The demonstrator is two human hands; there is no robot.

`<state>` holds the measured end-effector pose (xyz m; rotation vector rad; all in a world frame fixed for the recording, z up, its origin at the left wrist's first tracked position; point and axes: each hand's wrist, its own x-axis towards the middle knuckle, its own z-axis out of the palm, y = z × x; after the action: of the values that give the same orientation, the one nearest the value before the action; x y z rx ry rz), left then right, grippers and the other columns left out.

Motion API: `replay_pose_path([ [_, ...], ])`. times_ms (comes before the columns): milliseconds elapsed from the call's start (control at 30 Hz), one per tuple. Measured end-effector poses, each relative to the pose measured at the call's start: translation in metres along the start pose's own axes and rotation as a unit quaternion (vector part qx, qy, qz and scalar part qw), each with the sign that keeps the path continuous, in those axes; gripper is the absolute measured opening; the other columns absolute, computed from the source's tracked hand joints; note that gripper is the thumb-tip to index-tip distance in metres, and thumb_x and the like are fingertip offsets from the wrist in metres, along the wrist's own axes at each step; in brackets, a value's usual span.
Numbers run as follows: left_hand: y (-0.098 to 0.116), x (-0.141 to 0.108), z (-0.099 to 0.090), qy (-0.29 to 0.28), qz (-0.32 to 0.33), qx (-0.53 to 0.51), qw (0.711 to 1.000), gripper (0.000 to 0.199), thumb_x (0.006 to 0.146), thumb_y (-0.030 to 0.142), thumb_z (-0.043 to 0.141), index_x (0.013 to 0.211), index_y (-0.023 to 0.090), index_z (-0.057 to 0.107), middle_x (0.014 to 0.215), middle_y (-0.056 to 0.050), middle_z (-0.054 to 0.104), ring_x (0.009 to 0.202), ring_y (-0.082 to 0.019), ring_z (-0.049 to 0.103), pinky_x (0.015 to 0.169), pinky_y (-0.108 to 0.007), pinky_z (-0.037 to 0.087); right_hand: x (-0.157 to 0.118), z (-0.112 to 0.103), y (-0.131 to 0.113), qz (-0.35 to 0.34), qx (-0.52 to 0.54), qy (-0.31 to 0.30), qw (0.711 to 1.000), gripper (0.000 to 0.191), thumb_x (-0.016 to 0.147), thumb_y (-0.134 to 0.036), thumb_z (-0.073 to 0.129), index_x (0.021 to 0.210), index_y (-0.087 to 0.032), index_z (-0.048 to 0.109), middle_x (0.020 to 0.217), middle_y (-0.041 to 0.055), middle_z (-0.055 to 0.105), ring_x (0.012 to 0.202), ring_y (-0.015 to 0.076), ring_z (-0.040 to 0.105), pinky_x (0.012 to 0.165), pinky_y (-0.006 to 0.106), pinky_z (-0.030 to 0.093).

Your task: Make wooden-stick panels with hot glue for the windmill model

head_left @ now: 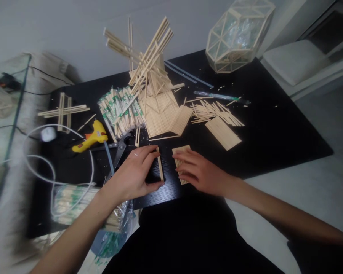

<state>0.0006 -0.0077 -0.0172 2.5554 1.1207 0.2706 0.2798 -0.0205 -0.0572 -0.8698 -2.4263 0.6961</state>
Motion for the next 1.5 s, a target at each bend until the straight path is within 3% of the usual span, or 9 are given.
replay_pose_path([
  [100, 0.005, 0.006, 0.004, -0.006, 0.011, -0.003, 1.0, 0.065, 0.084, 0.047, 0.08, 0.135, 0.015, 0.058, 0.149, -0.023, 0.057, 0.139, -0.042, 0.056, 0.114, -0.063, 0.049, 0.001, -0.004, 0.008, -0.015, 0.052, 0.016, 0.998, 0.023, 0.104, -0.022, 0.06, 0.123, -0.019, 0.074, 0.151, 0.0132, 0.063, 0.149, 0.0261, 0.051, 0.125, 0.056, 0.042],
  [233, 0.016, 0.013, 0.01, -0.018, 0.027, 0.01, 0.999, 0.066, 0.085, 0.05, 0.079, 0.136, 0.012, 0.06, 0.148, -0.025, 0.058, 0.139, -0.044, 0.056, 0.113, -0.064, 0.049, 0.003, -0.008, 0.015, -0.015, 0.017, 0.003, 1.0, 0.043, 0.098, -0.029, 0.072, 0.139, -0.019, 0.067, 0.154, 0.0144, 0.06, 0.152, 0.0305, 0.047, 0.128, 0.063, 0.032],
  [333, 0.022, 0.016, 0.014, -0.024, 0.028, 0.026, 0.999, 0.068, 0.086, 0.049, 0.08, 0.136, 0.008, 0.06, 0.148, -0.027, 0.059, 0.139, -0.044, 0.056, 0.114, -0.062, 0.049, 0.004, -0.007, 0.02, -0.01, -0.008, -0.01, 1.0, 0.05, 0.097, -0.034, 0.074, 0.142, -0.015, 0.065, 0.154, 0.0166, 0.06, 0.15, 0.0307, 0.05, 0.128, 0.061, 0.034],
  [700, 0.016, 0.012, 0.023, 0.0, 0.024, -0.014, 1.0, 0.067, 0.087, 0.05, 0.081, 0.137, 0.012, 0.058, 0.152, -0.025, 0.058, 0.143, -0.04, 0.055, 0.115, -0.06, 0.05, 0.007, 0.009, 0.018, 0.007, -0.014, 0.021, 1.0, 0.054, 0.101, -0.038, 0.068, 0.15, -0.017, 0.059, 0.155, 0.0174, 0.058, 0.152, 0.0313, 0.047, 0.124, 0.06, 0.041],
  [867, 0.015, 0.012, 0.024, 0.01, 0.014, -0.036, 0.999, 0.075, 0.085, 0.045, 0.085, 0.143, 0.011, 0.051, 0.15, -0.025, 0.059, 0.144, -0.039, 0.055, 0.114, -0.059, 0.052, 0.007, 0.01, 0.019, 0.001, -0.018, 0.025, 1.0, 0.046, 0.102, -0.04, 0.067, 0.14, -0.016, 0.065, 0.155, 0.0179, 0.058, 0.151, 0.0311, 0.048, 0.125, 0.059, 0.041],
  [1100, 0.017, 0.013, 0.019, -0.004, 0.017, -0.022, 1.0, 0.064, 0.088, 0.048, 0.081, 0.135, 0.012, 0.056, 0.155, -0.026, 0.053, 0.148, -0.041, 0.05, 0.117, -0.062, 0.049, 0.006, 0.011, 0.019, -0.015, -0.048, 0.018, 0.999, 0.044, 0.106, -0.041, 0.06, 0.143, -0.019, 0.064, 0.157, 0.0184, 0.055, 0.152, 0.0323, 0.046, 0.122, 0.061, 0.042],
  [1300, 0.016, 0.009, 0.015, -0.008, -0.019, -0.051, 0.998, 0.061, 0.095, 0.051, 0.071, 0.141, 0.015, 0.053, 0.156, -0.024, 0.049, 0.144, -0.039, 0.052, 0.115, -0.06, 0.05, 0.007, 0.01, 0.018, -0.023, -0.068, 0.018, 0.997, 0.042, 0.106, -0.041, 0.059, 0.139, -0.016, 0.067, 0.155, 0.0201, 0.056, 0.15, 0.0343, 0.048, 0.122, 0.06, 0.043],
  [1500, -0.009, -0.009, -0.009, 0.059, -0.127, 0.003, 0.99, 0.038, 0.103, 0.042, 0.059, 0.133, 0.017, 0.057, 0.143, -0.018, 0.06, 0.135, -0.034, 0.059, 0.114, -0.055, 0.05, 0.008, 0.009, 0.017, -0.027, -0.068, 0.019, 0.997, 0.037, 0.104, -0.035, 0.062, 0.135, -0.015, 0.069, 0.155, 0.0205, 0.056, 0.149, 0.0349, 0.049, 0.123, 0.059, 0.043],
])
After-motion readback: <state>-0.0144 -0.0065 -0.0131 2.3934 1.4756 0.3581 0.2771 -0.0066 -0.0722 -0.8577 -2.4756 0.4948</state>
